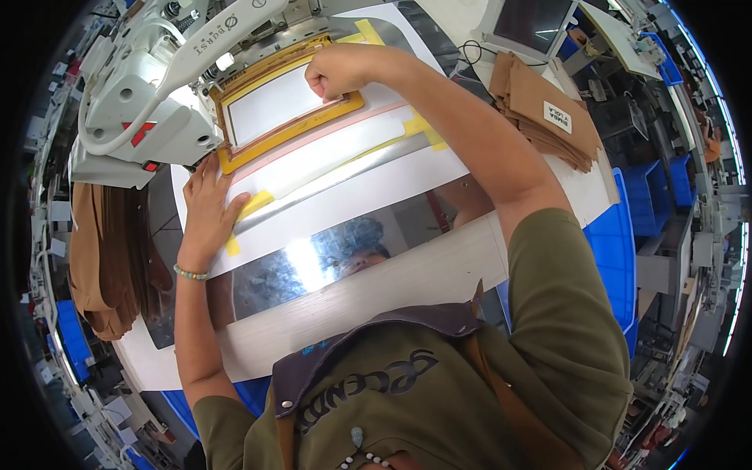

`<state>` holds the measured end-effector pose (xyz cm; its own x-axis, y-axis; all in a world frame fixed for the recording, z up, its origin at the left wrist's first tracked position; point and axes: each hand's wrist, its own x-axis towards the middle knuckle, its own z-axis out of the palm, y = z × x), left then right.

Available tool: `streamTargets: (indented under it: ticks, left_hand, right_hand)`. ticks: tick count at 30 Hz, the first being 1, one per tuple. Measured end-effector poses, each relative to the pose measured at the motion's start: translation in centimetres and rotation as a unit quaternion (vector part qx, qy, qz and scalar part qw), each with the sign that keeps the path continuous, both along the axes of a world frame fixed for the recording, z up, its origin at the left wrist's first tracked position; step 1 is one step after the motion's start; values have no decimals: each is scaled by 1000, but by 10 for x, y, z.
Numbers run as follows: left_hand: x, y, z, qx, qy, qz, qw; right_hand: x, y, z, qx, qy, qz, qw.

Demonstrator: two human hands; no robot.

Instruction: The recorder is using an industrial sewing machine to stitch leather components for handbags in a workshop environment.

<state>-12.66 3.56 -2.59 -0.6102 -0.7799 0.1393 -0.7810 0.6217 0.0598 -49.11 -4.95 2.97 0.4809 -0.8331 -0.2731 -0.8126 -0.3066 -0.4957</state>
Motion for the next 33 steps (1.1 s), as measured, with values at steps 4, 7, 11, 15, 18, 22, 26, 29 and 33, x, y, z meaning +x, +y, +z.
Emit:
streamTargets:
  ticks: [4, 7, 11, 15, 18, 22, 26, 29, 33]
  left_hand:
    - [0, 0, -1, 9, -11, 2, 1000]
    - [1, 0, -4, 2, -8, 3, 1000]
    - [1, -1, -9, -17, 9, -4, 1000]
    - [2, -1, -11, -25, 26, 0, 999]
    - [3, 0, -9, -11, 26, -2, 1000]
    - [2, 0, -9, -15, 30, -8, 999]
    - [18, -1, -3, 49, 72, 11, 996]
    - [82, -8, 28, -64, 64, 33, 995]
    - [202, -43, 77, -307, -16, 158, 938]
  right_hand:
    - [4, 0, -2, -33, 86, 46, 995]
    - [3, 0, -9, -102, 164, 66, 979]
    - [10, -13, -16, -305, 227, 39, 924]
    - [44, -25, -26, -55, -132, 36, 989]
    - [95, -14, -45, 109, -266, 14, 958]
    - [131, -8, -54, 49, -273, 21, 960]
    - [85, 0, -43, -208, -272, -38, 939]
    - [-19, -2, -23, -434, -373, -207, 794]
    - [-191, 8, -10, -645, -102, -465, 597]
